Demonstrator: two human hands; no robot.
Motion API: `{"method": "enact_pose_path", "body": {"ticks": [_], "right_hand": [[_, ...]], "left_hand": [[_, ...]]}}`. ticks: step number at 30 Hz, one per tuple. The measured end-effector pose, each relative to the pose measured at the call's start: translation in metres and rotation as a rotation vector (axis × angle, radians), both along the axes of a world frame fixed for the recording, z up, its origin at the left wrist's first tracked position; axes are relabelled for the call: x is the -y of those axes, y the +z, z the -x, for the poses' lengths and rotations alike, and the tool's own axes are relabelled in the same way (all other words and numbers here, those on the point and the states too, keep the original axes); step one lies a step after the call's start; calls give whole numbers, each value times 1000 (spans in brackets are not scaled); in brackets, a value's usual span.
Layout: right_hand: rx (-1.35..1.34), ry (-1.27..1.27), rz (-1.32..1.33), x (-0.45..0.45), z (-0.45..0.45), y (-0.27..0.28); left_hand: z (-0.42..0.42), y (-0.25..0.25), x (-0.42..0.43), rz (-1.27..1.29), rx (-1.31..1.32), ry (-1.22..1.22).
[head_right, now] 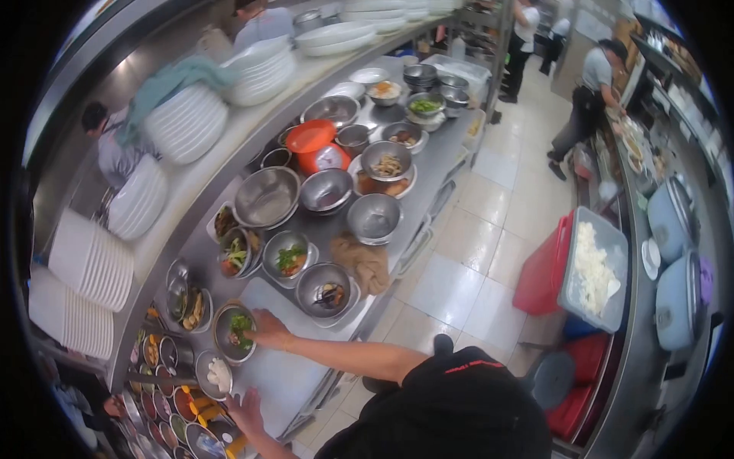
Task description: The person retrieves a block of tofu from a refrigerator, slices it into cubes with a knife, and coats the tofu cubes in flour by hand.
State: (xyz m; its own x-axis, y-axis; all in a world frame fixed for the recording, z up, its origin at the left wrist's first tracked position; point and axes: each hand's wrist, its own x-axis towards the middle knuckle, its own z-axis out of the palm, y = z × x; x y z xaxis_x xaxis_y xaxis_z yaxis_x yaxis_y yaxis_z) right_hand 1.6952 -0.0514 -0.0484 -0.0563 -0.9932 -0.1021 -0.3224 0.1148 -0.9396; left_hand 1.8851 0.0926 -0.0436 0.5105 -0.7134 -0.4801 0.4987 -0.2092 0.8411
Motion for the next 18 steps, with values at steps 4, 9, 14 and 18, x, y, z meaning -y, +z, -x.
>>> {"method": "enact_pose_path", "body": {"ticks": [4, 9, 14, 18], "right_hand": [[221, 433, 58, -57, 118, 24], [263, 222, -86, -150, 290, -9], [123, -404, -226, -233, 472, -73], [417, -848, -210, -291, 594, -115]], "left_hand": [[51, 2, -14, -5, 54, -185], [213, 18, -3, -47, 308, -784], [350, -1, -3, -187, 758, -1441], [415, -20, -20, -36, 980, -1548]]}}
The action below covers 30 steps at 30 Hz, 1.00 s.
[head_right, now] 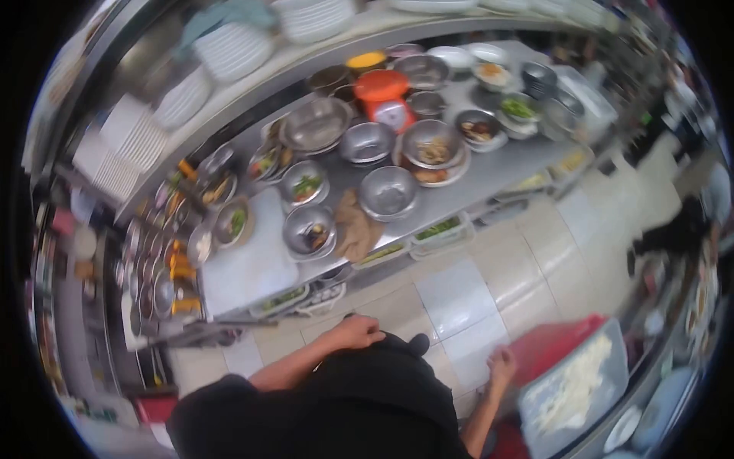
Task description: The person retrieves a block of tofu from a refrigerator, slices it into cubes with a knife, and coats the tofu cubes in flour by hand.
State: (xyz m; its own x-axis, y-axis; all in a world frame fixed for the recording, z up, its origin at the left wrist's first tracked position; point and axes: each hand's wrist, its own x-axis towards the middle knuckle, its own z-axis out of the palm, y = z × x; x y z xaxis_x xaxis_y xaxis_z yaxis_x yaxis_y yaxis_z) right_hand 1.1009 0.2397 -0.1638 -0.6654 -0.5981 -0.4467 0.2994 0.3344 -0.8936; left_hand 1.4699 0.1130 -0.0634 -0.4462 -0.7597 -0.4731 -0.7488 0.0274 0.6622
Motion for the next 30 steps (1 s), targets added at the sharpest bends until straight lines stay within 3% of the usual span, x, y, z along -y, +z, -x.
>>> {"method": "enact_pose_path", "body": {"ticks": [1, 2, 4, 6, 11, 13, 14, 16, 17, 18, 20, 24, 26, 30], "right_hand": [[-26, -59, -73, -4, 20, -1], [-54, -134, -148, -7, 34, -1], [-7, -110, -115, -2, 57, -15], [28, -118, -89, 10, 63, -15], [46, 293, -176, 97, 1, 23], [28, 453, -145, 132, -33, 40], [2, 534, -137, 144, -47, 46], [-74, 688, -119, 165, -70, 46], [-74, 744, -81, 172, -79, 43], [-88, 781, -110, 182, -90, 43], [-57, 838, -175, 195, -106, 36], [-53, 903, -254, 218, -125, 43], [-184, 992, -252, 231, -126, 40], [-200, 956, -250, 258, -125, 54]], "left_hand": [[5, -1, -2, 33, 87, -126], [6, 0, -4, 29, 95, -90], [12, 5, 1, -18, 112, -177], [7, 12, 8, -41, 142, -113], [-31, 5, 14, -7, 252, 165], [-52, -6, 18, -4, 63, 427], [-59, -5, 21, -24, 56, 431], [-69, 4, 38, -421, -435, 992], [-75, 12, 48, -485, -620, 1104], [-81, 11, 58, -473, -638, 1117], [-91, 7, 73, -522, -1027, 1385], [-109, -5, 97, -641, -1324, 1423], [-107, -12, 104, -629, -1278, 1394], [-100, -7, 108, -732, -1349, 1390]]}}
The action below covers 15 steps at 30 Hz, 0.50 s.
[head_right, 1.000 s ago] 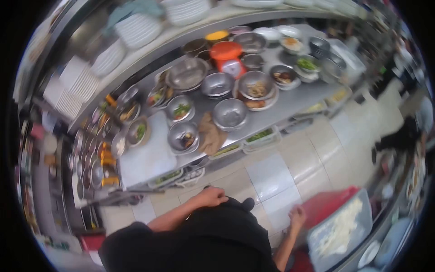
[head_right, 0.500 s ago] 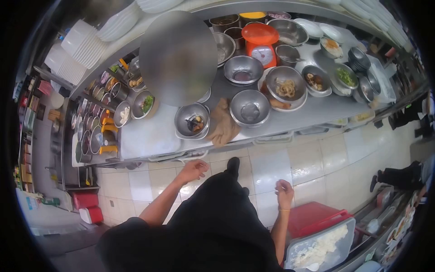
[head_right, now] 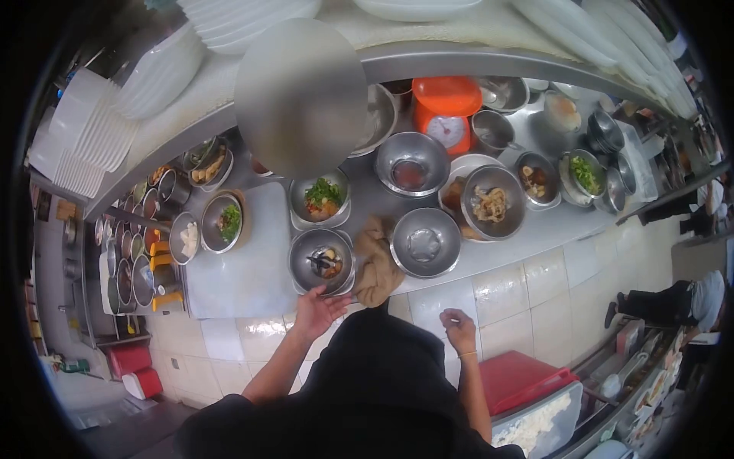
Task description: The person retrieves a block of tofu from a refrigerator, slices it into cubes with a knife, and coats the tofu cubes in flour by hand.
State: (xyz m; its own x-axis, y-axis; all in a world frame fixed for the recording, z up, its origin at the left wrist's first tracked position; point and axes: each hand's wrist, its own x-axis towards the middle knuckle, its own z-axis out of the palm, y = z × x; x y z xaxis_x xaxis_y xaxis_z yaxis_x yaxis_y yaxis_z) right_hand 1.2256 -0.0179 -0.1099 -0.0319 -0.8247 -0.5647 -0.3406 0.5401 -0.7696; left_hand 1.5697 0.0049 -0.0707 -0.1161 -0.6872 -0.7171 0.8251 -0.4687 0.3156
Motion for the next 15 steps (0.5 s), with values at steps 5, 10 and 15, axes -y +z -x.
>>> {"method": "enact_pose_path", "body": {"ticks": [5, 10, 15], "right_hand": [[3, -46, -11, 18, 5, -6], [-107, 73, 34, 29, 26, -28], [-31, 114, 19, 43, 66, -39]], "left_hand": [[9, 3, 2, -21, 17, 82], [-5, 25, 10, 11, -62, 27], [-69, 111, 36, 119, 922, -622]]}}
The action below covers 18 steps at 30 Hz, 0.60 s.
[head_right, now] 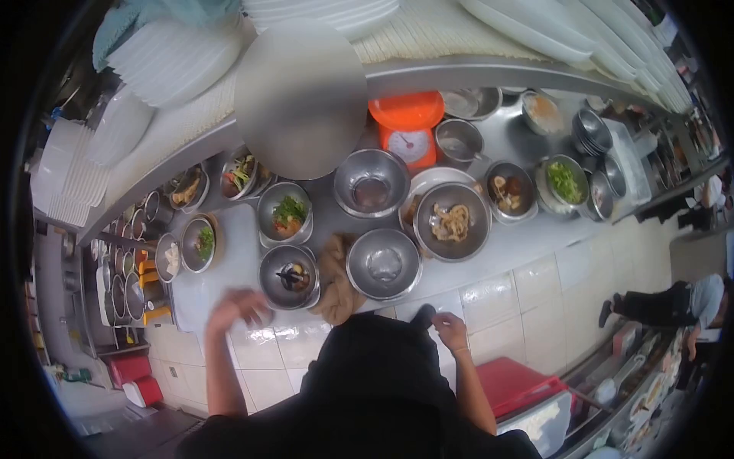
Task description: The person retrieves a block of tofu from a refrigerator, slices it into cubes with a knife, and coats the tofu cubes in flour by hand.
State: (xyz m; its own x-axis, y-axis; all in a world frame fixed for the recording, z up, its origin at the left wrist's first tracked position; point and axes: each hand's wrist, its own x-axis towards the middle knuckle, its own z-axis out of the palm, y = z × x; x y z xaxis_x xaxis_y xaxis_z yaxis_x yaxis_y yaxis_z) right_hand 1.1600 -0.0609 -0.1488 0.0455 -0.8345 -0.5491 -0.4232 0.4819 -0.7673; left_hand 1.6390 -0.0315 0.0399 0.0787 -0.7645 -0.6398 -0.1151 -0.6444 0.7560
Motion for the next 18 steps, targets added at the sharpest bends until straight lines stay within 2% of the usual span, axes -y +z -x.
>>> {"method": "enact_pose_path", "body": {"ticks": [2, 3, 5, 6, 8, 9, 11, 12, 13, 15, 17, 18], "right_hand": [[-30, 5, -31, 2, 21, -17], [-79, -10, -68, 0, 36, -28], [-166, -71, -9, -12, 67, -54], [-224, -118, -37, -19, 84, -65], [-383, -265, -147, -51, 102, -72], [-481, -342, -236, -67, 107, -69], [-696, -309, -390, -91, 103, -38], [-727, -126, -313, -119, 113, -42], [-743, -176, -342, -140, 109, -32], [-583, -542, -576, -159, 90, 3], [-595, -584, -625, -216, 99, -25], [-623, -412, -557, -253, 108, -45]], "left_hand": [[-28, 22, 46, 344, 138, 285], [-43, 31, 79, 408, 221, 373], [-103, 4, 147, 817, 425, 301], [-138, -12, 183, 864, 612, 254], [-196, -45, 245, 755, 955, 143], [-214, -61, 270, 664, 1035, 91], [-239, -89, 310, 505, 1140, 11], [-243, -99, 323, 441, 1171, -14], [-248, -107, 331, 392, 1194, -28], [-254, -118, 343, 334, 1217, -49], [-256, -122, 347, 315, 1223, -53], [-258, -122, 348, 306, 1226, -52]]}}
